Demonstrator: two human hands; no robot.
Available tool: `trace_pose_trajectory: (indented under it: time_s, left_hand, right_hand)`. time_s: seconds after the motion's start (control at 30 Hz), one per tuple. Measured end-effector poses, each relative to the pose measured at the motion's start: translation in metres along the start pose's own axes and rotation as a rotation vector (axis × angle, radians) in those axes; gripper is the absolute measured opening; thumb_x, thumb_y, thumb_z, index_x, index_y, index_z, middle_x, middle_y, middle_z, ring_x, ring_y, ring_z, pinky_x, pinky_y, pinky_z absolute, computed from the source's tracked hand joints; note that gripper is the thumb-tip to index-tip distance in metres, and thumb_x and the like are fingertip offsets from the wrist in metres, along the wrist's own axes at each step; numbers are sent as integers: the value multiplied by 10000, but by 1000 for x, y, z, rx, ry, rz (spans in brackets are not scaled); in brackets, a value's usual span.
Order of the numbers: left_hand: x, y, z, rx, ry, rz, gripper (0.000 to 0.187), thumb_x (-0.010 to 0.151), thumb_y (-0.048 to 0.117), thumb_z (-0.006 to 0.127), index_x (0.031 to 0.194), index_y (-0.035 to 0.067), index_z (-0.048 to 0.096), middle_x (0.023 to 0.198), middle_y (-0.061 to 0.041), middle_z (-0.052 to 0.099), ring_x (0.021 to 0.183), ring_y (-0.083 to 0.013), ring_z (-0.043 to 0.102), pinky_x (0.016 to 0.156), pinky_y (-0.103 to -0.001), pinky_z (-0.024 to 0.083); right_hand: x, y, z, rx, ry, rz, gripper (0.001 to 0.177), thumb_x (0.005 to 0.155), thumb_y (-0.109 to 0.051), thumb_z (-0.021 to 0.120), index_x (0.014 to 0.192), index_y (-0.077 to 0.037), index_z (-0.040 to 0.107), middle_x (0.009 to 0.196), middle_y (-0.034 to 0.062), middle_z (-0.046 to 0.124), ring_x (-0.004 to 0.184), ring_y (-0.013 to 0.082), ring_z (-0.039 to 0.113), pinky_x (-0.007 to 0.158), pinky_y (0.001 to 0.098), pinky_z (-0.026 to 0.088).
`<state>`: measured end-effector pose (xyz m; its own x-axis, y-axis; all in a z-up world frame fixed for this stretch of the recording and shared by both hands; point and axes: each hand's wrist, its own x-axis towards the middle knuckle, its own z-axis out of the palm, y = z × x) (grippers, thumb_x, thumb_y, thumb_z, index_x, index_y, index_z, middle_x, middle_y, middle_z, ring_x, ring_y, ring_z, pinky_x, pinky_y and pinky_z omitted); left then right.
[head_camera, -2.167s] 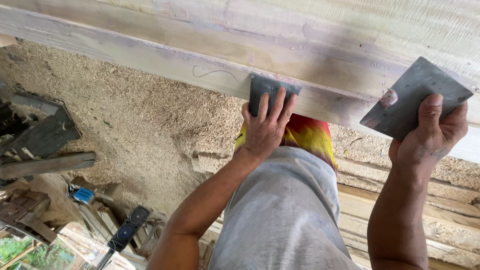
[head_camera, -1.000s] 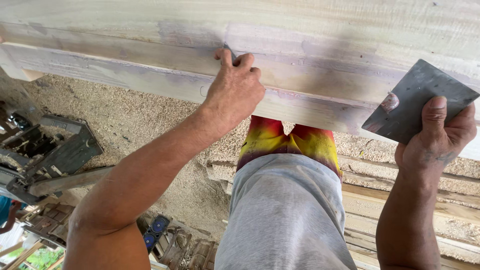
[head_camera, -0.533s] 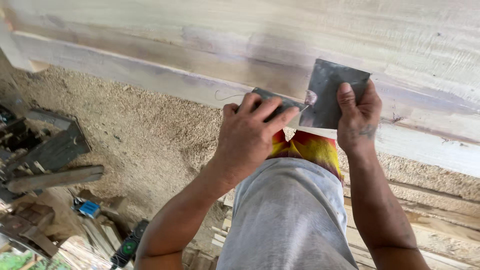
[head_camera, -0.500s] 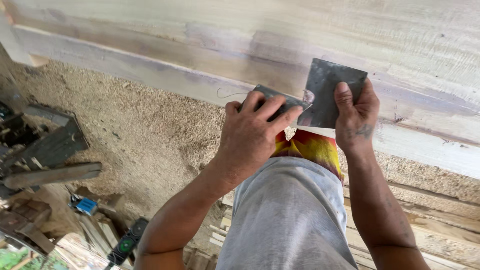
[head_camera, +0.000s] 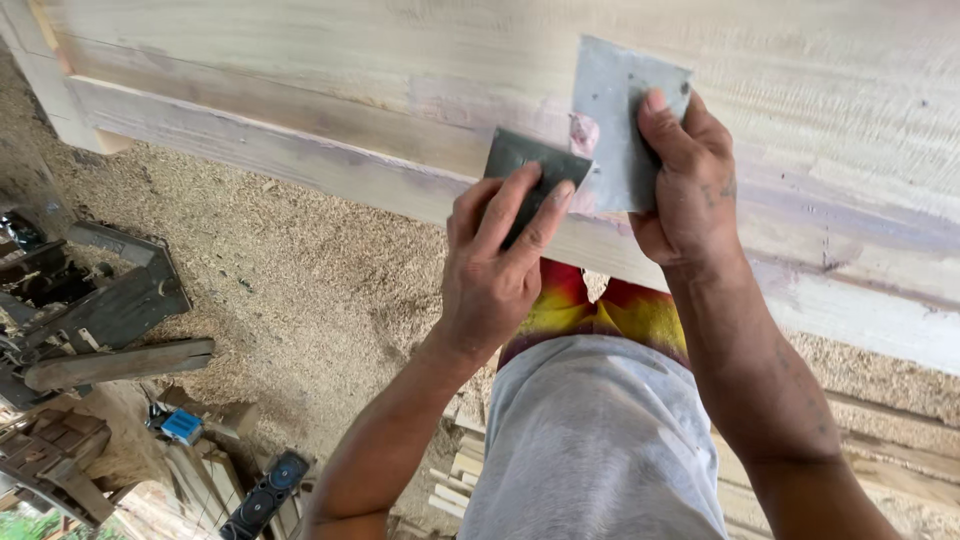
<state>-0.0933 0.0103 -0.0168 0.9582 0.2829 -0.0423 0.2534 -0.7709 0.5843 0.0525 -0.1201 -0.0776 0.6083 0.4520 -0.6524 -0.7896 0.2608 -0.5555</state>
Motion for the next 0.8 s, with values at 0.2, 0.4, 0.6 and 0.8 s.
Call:
trace_pose_trajectory:
  time_s: [0.2, 0.4, 0.6, 0.8]
  left_hand:
    - [16, -19, -41, 184, -225, -17, 436, 912, 35, 680, 1298, 231, 734, 1380, -9, 648, 1184, -267, 541, 917, -512, 436]
    - [62, -13, -50, 343, -639, 93, 514, 801, 101, 673, 1291, 247, 727, 1195, -8, 694, 1112, -286, 538, 861, -656, 427]
    - [68, -28, -4, 174, -951, -211, 539, 809, -53, 619, 1262, 225, 711, 1085, 54, 719, 1016, -221, 570, 932, -633, 396]
    - [64, -31, 47, 236, -931, -38, 220, 929, 173, 661, 1118, 186, 775, 889, -16, 709, 1008, -251, 573, 1020, -633, 336]
  right_hand:
    - [8, 17, -17, -217, -46, -245, 300, 1165, -232, 646, 1314, 21, 585, 1089, 93, 705, 952, 127, 678, 877, 256, 627]
    - [28, 32, -36, -317, 3, -386, 290, 1141, -264, 681, 1221, 5, 610, 1047, 80, 705, 828, 174, 690, 721, 326, 653]
    - [8, 23, -112, -263, 133, -485, 253, 1198, -221, 696, 1176, 14, 604, 947, 91, 672, 798, 181, 672, 746, 353, 632]
    - [-32, 32, -140, -328, 274, -387, 221, 1209, -172, 663, 1255, 34, 595, 1005, 69, 642, 853, 109, 602, 832, 267, 586]
